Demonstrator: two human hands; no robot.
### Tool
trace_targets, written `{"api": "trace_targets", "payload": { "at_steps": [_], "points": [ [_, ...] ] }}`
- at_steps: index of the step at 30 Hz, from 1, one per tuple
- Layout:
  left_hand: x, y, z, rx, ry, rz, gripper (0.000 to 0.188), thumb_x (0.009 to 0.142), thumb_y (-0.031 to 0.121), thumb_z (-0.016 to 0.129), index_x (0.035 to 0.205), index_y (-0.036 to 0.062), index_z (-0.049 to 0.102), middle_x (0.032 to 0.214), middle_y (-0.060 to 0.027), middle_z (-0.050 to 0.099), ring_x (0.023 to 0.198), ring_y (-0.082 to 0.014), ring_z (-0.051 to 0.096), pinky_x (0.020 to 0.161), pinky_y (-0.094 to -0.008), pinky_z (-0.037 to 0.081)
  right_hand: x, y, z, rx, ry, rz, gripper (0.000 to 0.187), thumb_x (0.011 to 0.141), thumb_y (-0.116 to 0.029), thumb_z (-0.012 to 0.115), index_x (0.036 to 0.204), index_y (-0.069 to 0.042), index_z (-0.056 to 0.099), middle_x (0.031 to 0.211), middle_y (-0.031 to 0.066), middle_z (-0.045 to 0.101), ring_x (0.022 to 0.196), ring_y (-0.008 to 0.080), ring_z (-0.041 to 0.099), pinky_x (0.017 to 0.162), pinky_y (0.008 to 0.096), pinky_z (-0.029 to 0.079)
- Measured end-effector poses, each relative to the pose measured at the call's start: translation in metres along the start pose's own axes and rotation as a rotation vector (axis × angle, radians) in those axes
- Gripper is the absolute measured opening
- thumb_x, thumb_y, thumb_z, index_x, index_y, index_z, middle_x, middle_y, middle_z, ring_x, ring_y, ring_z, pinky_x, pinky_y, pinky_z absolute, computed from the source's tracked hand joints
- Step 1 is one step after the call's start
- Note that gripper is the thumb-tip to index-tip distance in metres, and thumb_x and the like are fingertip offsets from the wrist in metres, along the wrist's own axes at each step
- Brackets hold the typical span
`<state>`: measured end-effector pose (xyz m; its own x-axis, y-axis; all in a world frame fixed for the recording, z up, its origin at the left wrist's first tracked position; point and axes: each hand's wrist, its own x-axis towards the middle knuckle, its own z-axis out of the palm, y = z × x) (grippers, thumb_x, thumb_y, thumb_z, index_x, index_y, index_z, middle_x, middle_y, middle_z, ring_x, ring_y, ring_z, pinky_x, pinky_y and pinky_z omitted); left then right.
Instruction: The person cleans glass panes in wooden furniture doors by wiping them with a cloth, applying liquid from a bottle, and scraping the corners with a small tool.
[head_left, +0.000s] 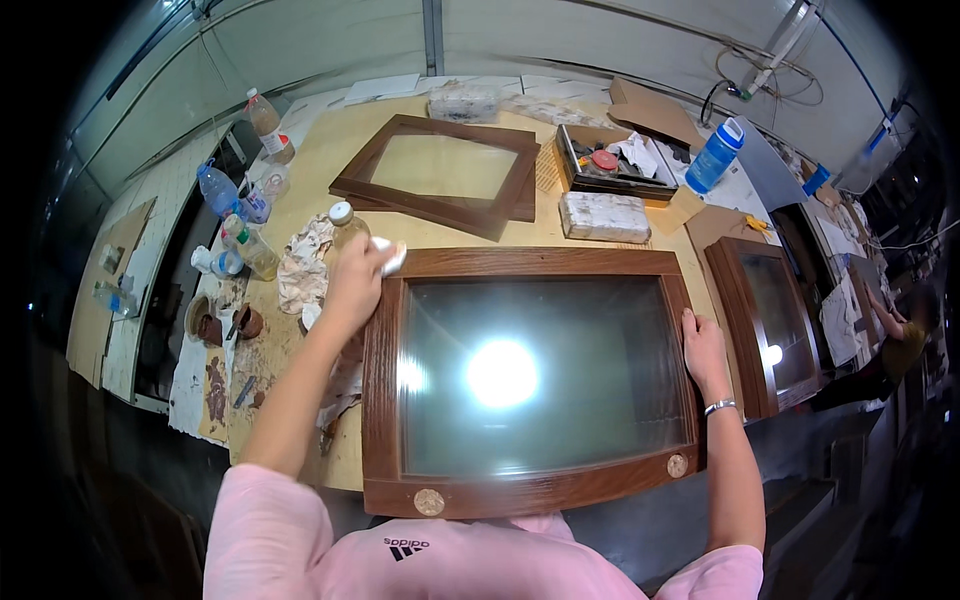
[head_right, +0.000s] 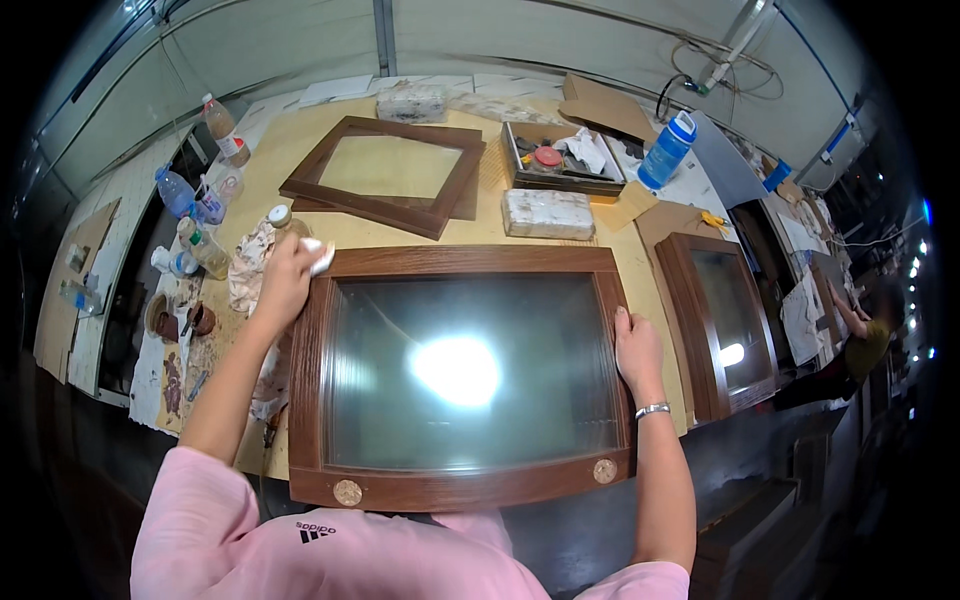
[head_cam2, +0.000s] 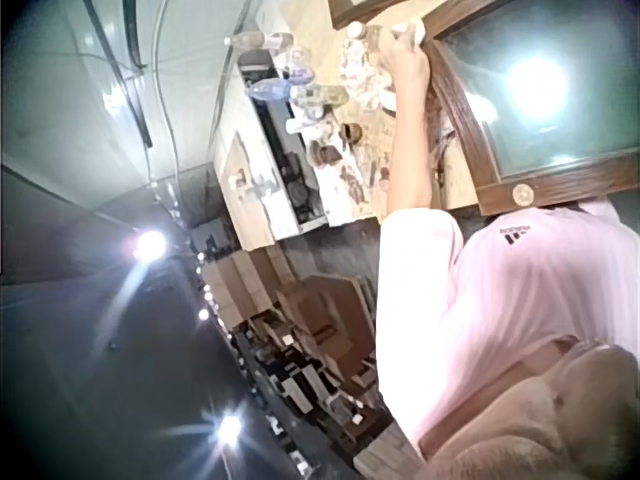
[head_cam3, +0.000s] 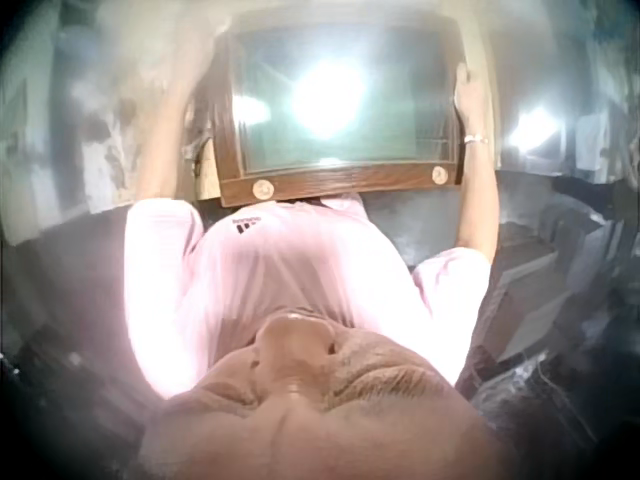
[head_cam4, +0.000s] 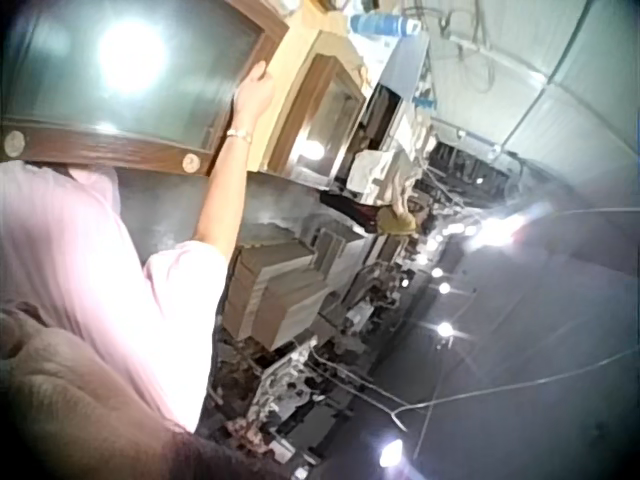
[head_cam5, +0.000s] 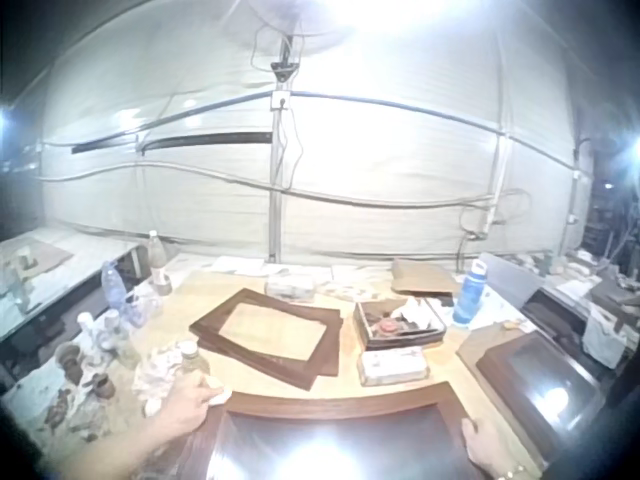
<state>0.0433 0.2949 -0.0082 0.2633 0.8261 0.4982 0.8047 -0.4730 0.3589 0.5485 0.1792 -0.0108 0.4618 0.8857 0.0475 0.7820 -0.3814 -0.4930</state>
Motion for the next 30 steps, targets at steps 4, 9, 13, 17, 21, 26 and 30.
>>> {"api": "trace_targets", "payload": {
  "at_steps": [4,9,13,17,21,26,30],
  "points": [
    [-0.087,0.060,-0.032,-0.177,-0.228,0.222,0.046,0.079,-0.010,0.059,0.110,0.0180,0.078,0.085,-0.0099,0.056,0.082,-0.0284,0.058,0.072,-0.0393,0.048,-0.004,0.014,-0.011,-0.011,0.031,0.041,0.056,0.103,-0.043,0.047,0.088,0.007,0.068,0.083,0.0316,0.066,0.081,0.0474,0.065,0.073,0.0520,0.049],
    [-0.068,0.046,-0.031,-0.232,-0.184,0.078,0.043,0.079,-0.010,0.057,0.108,0.0137,0.079,0.087,-0.0107,0.055,0.083,-0.0296,0.057,0.079,-0.0403,0.048,-0.001,0.009,-0.002,0.036,0.038,-0.008,0.056,0.104,-0.042,0.048,0.084,0.008,0.064,0.072,0.0273,0.062,0.070,0.0421,0.062,0.068,0.0494,0.046],
    [-0.058,0.038,-0.028,-0.376,-0.118,-0.165,0.045,0.081,-0.011,0.052,0.110,0.0120,0.078,0.091,-0.0108,0.054,0.089,-0.0271,0.055,0.085,-0.0356,0.045,-0.002,-0.003,-0.001,0.062,0.018,-0.046,0.058,0.105,-0.041,0.048,0.078,0.008,0.060,0.063,0.0225,0.055,0.060,0.0333,0.057,0.062,0.0467,0.042],
    [-0.151,0.072,-0.059,-0.460,-0.246,-0.024,0.057,0.072,-0.015,0.053,0.107,0.0205,0.081,0.088,-0.0076,0.053,0.087,-0.0260,0.055,0.083,-0.0372,0.046,0.000,0.009,-0.008,0.042,0.037,0.006,0.058,0.105,-0.041,0.050,0.075,0.009,0.053,0.060,0.0141,0.045,0.060,0.0171,0.045,0.060,0.0421,0.040],
    [-0.192,0.096,-0.093,-0.347,-0.299,-0.016,0.051,0.069,-0.011,0.060,0.103,0.0209,0.082,0.080,-0.0040,0.053,0.078,-0.0241,0.056,0.080,-0.0366,0.046,0.007,0.025,-0.004,-0.031,0.032,-0.013,0.058,0.104,-0.041,0.048,0.083,0.011,0.062,0.072,0.0310,0.059,0.071,0.0395,0.064,0.069,0.0480,0.046],
    [-0.141,0.064,-0.061,-0.527,-0.133,-0.270,0.052,0.075,-0.012,0.054,0.109,0.0176,0.080,0.089,-0.0075,0.054,0.087,-0.0249,0.056,0.083,-0.0361,0.046,0.011,0.012,0.003,-0.026,-0.013,-0.038,0.061,0.103,-0.044,0.047,0.084,0.012,0.062,0.075,0.0326,0.061,0.074,0.0438,0.064,0.070,0.0501,0.046],
    [-0.187,0.081,-0.077,-0.435,-0.234,-0.076,0.053,0.070,-0.011,0.055,0.106,0.0196,0.082,0.085,-0.0070,0.051,0.083,-0.0249,0.056,0.081,-0.0357,0.046,0.011,0.030,-0.001,-0.055,0.086,-0.073,0.062,0.105,-0.043,0.047,0.078,0.013,0.053,0.064,0.0259,0.048,0.061,0.0241,0.052,0.063,0.0463,0.042]
  ]
}}
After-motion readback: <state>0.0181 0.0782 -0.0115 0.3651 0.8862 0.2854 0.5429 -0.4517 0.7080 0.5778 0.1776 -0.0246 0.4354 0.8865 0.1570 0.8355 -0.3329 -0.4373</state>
